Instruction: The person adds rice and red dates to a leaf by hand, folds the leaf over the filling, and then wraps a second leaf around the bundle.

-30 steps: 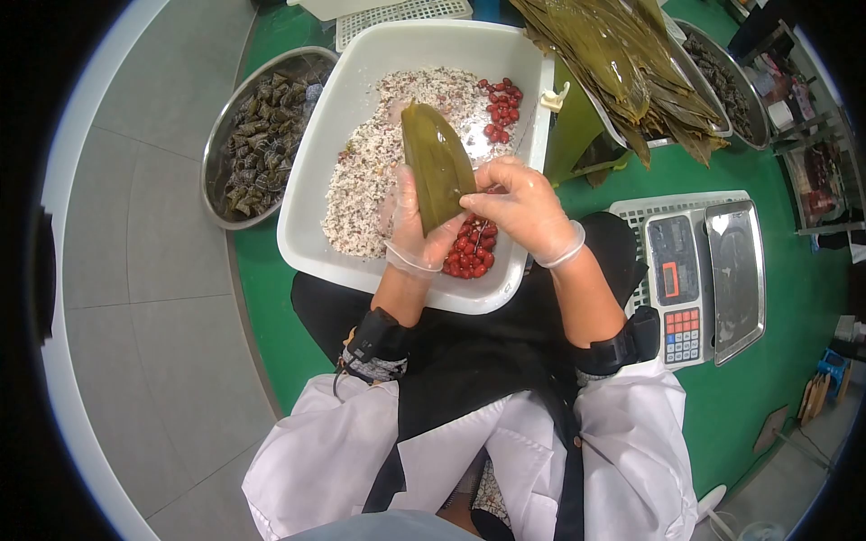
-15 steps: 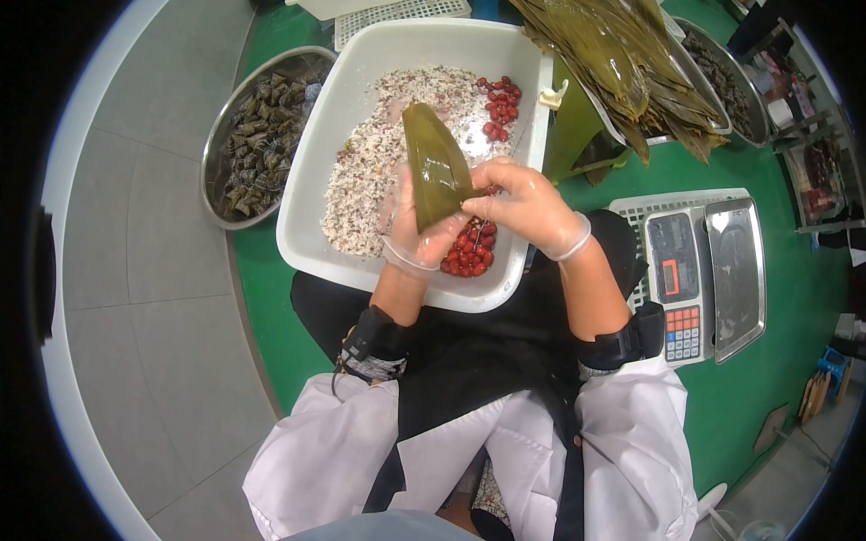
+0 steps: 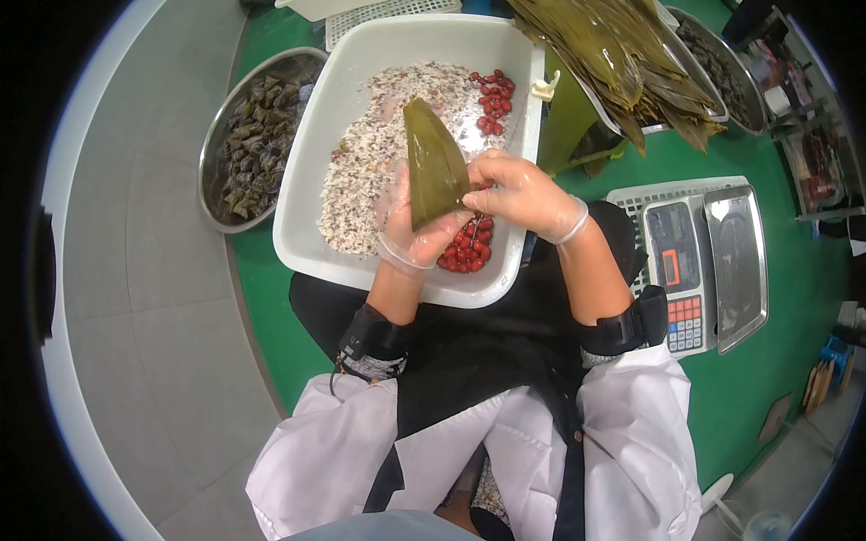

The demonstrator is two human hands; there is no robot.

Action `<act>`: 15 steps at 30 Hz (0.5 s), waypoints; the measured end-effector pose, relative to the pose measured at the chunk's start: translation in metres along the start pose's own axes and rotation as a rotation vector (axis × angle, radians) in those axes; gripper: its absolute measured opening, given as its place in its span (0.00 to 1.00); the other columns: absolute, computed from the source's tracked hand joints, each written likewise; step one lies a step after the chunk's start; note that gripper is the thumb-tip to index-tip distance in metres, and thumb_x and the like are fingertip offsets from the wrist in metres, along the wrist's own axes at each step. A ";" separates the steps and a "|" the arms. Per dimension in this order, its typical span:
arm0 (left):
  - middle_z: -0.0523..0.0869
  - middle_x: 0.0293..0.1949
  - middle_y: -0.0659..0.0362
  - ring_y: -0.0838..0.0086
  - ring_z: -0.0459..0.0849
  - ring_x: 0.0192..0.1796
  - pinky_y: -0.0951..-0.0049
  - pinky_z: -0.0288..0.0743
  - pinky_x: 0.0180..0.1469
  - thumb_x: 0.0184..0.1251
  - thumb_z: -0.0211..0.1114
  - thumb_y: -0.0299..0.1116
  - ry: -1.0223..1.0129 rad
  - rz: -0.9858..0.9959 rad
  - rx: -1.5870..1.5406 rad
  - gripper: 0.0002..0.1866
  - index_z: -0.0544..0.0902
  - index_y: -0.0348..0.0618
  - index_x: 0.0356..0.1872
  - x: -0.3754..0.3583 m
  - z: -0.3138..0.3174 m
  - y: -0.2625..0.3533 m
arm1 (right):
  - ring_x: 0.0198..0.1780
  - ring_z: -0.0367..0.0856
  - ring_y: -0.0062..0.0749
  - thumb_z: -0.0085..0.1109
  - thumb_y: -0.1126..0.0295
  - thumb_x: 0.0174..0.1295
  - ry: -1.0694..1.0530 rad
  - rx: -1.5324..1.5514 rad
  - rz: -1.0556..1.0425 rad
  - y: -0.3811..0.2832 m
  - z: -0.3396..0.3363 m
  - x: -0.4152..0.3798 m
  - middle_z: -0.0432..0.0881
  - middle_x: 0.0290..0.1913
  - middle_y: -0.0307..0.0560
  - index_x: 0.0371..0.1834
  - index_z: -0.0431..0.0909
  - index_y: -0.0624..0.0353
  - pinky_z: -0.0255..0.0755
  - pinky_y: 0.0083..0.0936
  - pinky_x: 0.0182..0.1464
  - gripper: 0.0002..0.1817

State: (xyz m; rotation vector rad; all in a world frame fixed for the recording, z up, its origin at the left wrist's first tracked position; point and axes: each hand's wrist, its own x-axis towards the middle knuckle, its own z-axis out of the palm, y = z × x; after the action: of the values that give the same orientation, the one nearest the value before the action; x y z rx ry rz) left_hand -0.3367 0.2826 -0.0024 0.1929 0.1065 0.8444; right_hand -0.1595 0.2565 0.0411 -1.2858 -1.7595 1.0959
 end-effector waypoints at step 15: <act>0.75 0.56 0.51 0.61 0.74 0.58 0.58 0.70 0.61 0.72 0.43 0.57 0.056 0.052 -0.013 0.30 0.68 0.44 0.62 0.005 -0.005 -0.001 | 0.34 0.75 0.32 0.67 0.73 0.50 0.480 -0.298 -0.263 -0.014 0.021 -0.003 0.75 0.34 0.46 0.35 0.77 0.61 0.71 0.27 0.39 0.11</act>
State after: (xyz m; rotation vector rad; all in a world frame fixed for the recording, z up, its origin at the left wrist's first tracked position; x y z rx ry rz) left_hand -0.3335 0.2860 -0.0075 0.1605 0.1484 0.9021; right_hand -0.1826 0.2462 0.0449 -1.3080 -1.6895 0.3448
